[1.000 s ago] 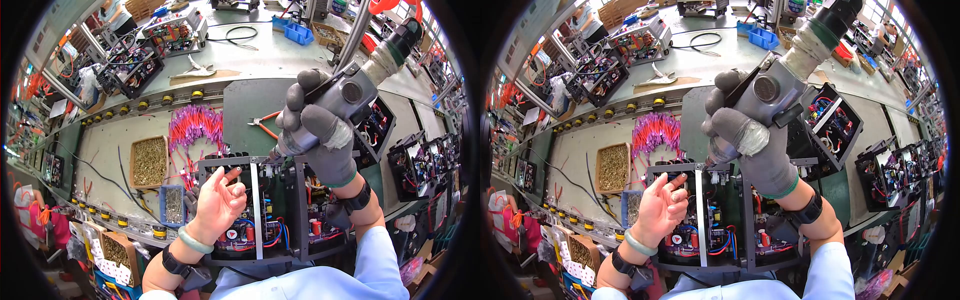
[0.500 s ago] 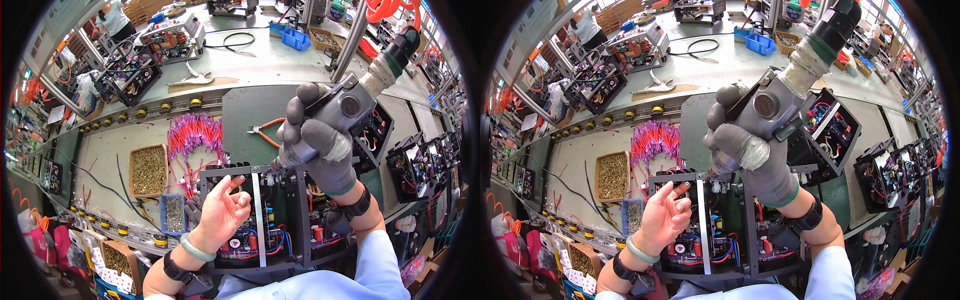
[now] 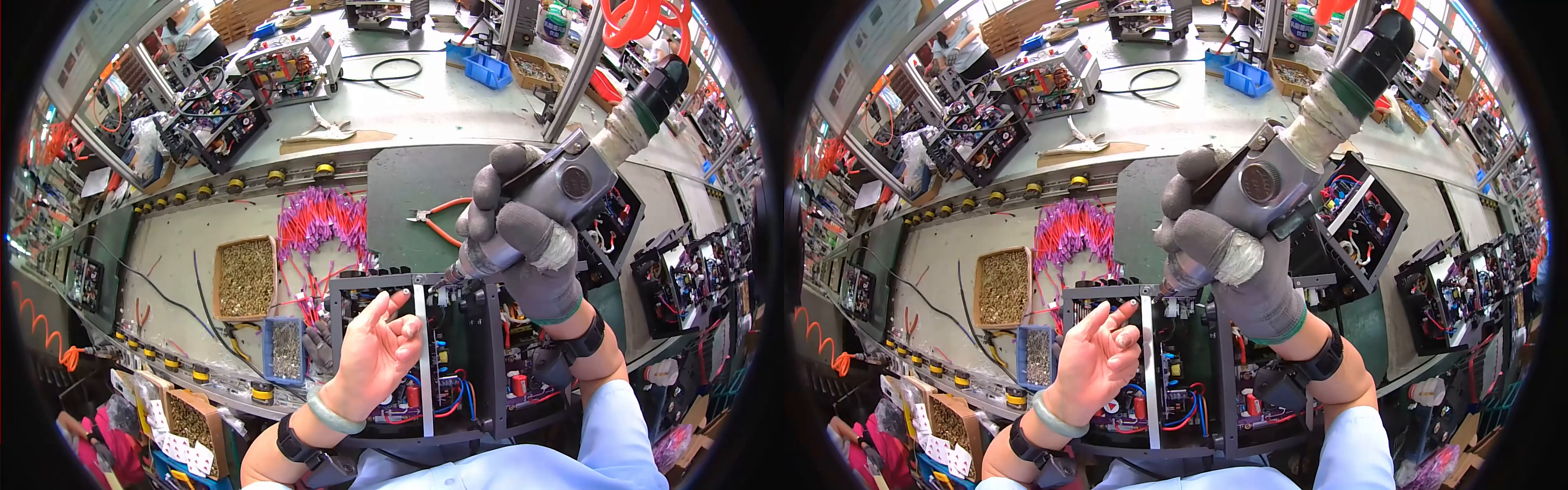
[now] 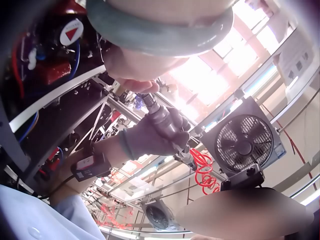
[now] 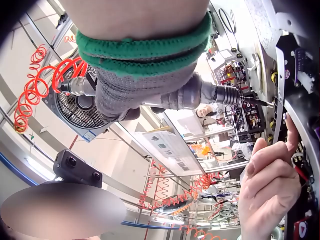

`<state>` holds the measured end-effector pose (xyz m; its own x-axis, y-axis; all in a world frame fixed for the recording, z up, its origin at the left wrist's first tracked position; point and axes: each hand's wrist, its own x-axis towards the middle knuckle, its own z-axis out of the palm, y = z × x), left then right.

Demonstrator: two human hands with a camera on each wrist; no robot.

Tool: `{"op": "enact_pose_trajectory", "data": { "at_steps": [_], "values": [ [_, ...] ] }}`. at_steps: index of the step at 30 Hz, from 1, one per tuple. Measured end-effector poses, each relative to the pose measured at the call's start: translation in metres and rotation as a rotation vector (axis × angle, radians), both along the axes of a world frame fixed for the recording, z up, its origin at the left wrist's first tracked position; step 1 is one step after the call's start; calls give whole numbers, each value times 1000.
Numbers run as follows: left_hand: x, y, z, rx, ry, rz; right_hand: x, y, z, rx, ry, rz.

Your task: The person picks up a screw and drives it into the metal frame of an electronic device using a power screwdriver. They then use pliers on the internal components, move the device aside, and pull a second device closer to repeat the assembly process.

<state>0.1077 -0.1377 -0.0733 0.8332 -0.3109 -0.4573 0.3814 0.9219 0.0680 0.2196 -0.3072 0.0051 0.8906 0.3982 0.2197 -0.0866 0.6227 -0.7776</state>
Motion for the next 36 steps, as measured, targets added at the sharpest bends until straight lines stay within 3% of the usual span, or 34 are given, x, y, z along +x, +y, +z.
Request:
{"op": "enact_pose_trajectory", "data": {
  "at_steps": [16,25,27,31,33,36],
  "values": [
    [0,-16,-5,-49,-36,60,1,-2,-3,23,-30,42],
    [3,-19,-1,35,-50,30,1,-1,-3,48,-57,66],
    [10,-16,-8,-9,-93,-125,2,0,-4,32,-78,46],
    [18,-17,-9,29,-17,-61,-1,-1,-1,15,-78,37],
    [16,-12,-17,28,-136,-165,0,-1,-1,3,-72,34],
    [18,-13,-16,9,-66,-82,5,-1,-6,2,-119,45]
  ]
}}
